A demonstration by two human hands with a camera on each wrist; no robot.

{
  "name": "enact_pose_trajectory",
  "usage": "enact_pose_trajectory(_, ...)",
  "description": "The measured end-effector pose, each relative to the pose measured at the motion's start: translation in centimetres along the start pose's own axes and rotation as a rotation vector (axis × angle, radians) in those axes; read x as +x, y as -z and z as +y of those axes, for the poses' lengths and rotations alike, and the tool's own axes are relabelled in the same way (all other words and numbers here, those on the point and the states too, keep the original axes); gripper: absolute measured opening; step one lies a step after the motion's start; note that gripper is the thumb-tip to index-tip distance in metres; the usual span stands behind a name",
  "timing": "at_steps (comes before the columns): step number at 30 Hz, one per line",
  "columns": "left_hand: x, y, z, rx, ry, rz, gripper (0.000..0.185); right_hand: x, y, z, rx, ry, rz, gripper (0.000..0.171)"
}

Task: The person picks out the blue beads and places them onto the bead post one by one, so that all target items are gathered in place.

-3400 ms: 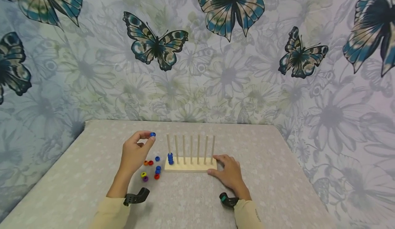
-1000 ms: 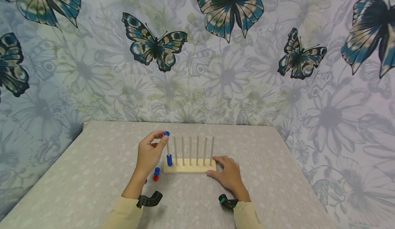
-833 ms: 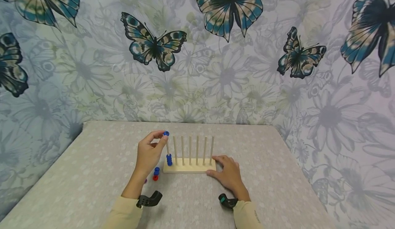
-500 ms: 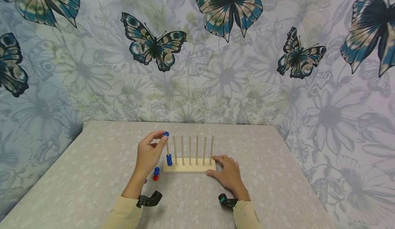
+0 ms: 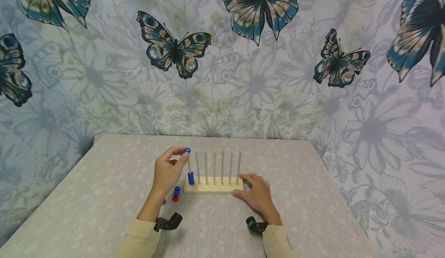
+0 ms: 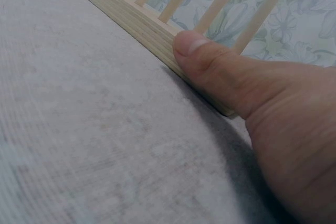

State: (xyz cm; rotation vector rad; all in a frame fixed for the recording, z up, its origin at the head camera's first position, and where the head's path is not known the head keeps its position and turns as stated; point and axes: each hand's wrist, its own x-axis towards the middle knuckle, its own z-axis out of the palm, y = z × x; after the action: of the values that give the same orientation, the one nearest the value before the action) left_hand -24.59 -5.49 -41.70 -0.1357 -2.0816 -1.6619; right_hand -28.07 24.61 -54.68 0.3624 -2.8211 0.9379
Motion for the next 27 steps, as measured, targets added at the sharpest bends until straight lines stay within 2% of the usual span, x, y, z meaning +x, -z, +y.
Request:
enact_pose_trajectory(8,-0.1,0.1,0.0,-0.011,0.003,-0.005,0.018,0.0,0.0,-0.1,-0.006,0.003,0.011,0.073)
enact_pose_trajectory(15,0.7,-0.1,-2.7,0.010,0.003,0.016,0.017,0.1,0.0,0.0,-0.017,-0.004,-0.002,0.073)
enact_pose_trajectory(18,0.8,-0.1,-3.3,0.012,-0.008,0.023,0.014,0.0,0.0,0.0,-0.012,0.005,0.005,0.073)
enact_pose_trajectory(27,1.1,0.9,-3.0,0.053,-0.040,0.049,0.017,0.0,0.0,-0.1,-0.007,0.010,0.018,0.072)
